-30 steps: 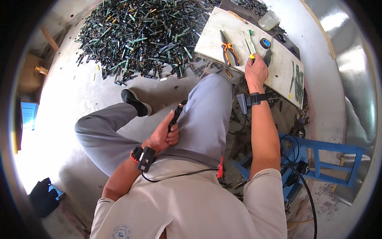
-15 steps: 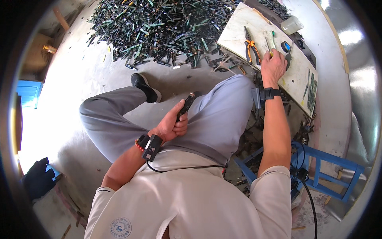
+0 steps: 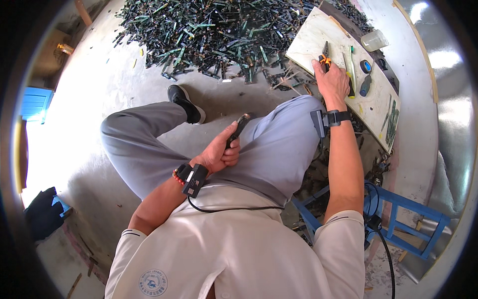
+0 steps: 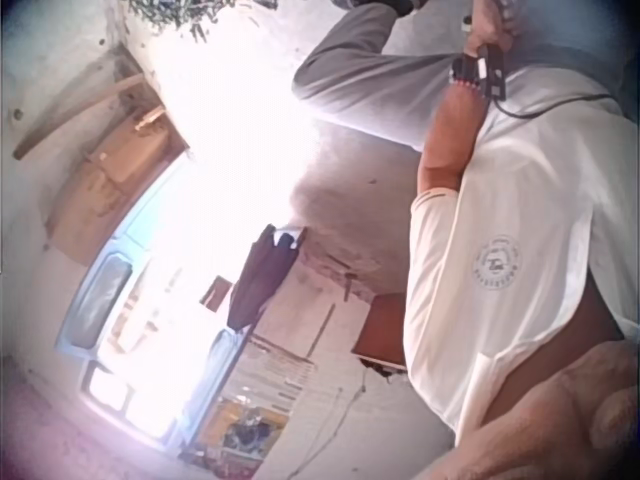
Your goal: The person sits on the floor and uses pliers and a screwdriver to disassemble small electronic components. They repeatedly pick up items, use the pliers to pull off parts, and use the screwdriver to pry or unscrew components, dropping the pieces onto a large pile on the floor.
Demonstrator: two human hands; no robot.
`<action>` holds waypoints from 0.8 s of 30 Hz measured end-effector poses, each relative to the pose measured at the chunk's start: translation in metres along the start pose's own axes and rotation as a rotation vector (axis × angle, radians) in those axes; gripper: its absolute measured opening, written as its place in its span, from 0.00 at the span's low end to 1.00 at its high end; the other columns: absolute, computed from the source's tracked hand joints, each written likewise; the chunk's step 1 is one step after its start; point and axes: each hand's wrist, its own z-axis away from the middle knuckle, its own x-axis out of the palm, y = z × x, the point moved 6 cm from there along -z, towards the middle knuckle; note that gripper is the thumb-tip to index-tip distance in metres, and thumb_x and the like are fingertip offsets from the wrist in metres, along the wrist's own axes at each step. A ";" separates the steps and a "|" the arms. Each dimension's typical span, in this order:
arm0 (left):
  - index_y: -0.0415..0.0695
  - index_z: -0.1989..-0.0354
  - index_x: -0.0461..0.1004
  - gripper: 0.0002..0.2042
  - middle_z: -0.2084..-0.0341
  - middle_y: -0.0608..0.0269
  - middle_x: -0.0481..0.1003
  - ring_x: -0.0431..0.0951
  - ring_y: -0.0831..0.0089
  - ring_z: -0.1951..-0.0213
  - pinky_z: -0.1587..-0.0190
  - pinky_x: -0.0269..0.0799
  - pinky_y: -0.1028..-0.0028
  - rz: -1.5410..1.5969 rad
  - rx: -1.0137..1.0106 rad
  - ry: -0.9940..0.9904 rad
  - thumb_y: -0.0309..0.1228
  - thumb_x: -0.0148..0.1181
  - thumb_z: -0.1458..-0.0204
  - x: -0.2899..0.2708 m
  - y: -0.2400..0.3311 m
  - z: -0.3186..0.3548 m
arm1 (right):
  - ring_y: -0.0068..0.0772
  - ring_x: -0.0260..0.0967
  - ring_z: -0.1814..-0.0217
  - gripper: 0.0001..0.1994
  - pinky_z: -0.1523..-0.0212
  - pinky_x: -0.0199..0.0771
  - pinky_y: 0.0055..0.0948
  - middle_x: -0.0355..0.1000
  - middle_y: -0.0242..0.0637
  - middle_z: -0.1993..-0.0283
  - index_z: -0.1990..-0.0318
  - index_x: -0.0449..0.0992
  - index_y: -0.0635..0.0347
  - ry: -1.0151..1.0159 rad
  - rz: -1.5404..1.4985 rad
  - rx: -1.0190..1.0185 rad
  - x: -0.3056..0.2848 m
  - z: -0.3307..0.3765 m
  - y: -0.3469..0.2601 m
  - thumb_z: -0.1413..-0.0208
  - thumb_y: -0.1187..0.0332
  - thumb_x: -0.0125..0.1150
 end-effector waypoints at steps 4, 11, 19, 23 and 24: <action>0.54 0.82 0.56 0.28 0.90 0.77 0.47 0.45 0.81 0.88 0.83 0.42 0.76 -0.008 0.001 -0.011 0.64 0.47 0.42 0.000 0.001 0.000 | 0.59 0.74 0.52 0.36 0.53 0.74 0.49 0.76 0.59 0.57 0.57 0.79 0.68 -0.113 -0.022 0.073 -0.003 -0.003 -0.004 0.50 0.35 0.57; 0.53 0.83 0.56 0.28 0.90 0.78 0.47 0.45 0.81 0.88 0.83 0.42 0.76 -0.034 0.013 -0.022 0.63 0.46 0.41 0.001 0.002 0.000 | 0.54 0.76 0.55 0.34 0.55 0.75 0.46 0.77 0.56 0.59 0.61 0.79 0.72 -0.161 -0.038 0.041 -0.001 -0.009 0.002 0.52 0.39 0.60; 0.53 0.83 0.57 0.28 0.91 0.77 0.49 0.45 0.81 0.89 0.84 0.42 0.76 0.012 0.022 -0.060 0.63 0.43 0.40 0.001 0.002 -0.002 | 0.31 0.72 0.66 0.24 0.65 0.73 0.27 0.75 0.39 0.64 0.56 0.75 0.66 -0.497 -1.552 0.371 -0.007 0.055 -0.005 0.42 0.50 0.51; 0.53 0.83 0.56 0.28 0.91 0.77 0.48 0.45 0.81 0.89 0.84 0.40 0.76 0.020 0.017 -0.029 0.63 0.47 0.42 -0.001 0.001 -0.002 | 0.30 0.70 0.64 0.27 0.70 0.69 0.26 0.74 0.41 0.58 0.51 0.72 0.70 -0.786 -2.064 0.303 -0.017 0.110 -0.035 0.39 0.50 0.42; 0.54 0.84 0.56 0.28 0.91 0.78 0.48 0.45 0.81 0.88 0.83 0.39 0.75 0.014 0.015 -0.022 0.63 0.49 0.43 -0.001 0.001 -0.002 | 0.30 0.69 0.65 0.27 0.71 0.69 0.26 0.74 0.41 0.59 0.50 0.72 0.69 -0.829 -2.126 0.274 -0.017 0.122 -0.039 0.39 0.50 0.42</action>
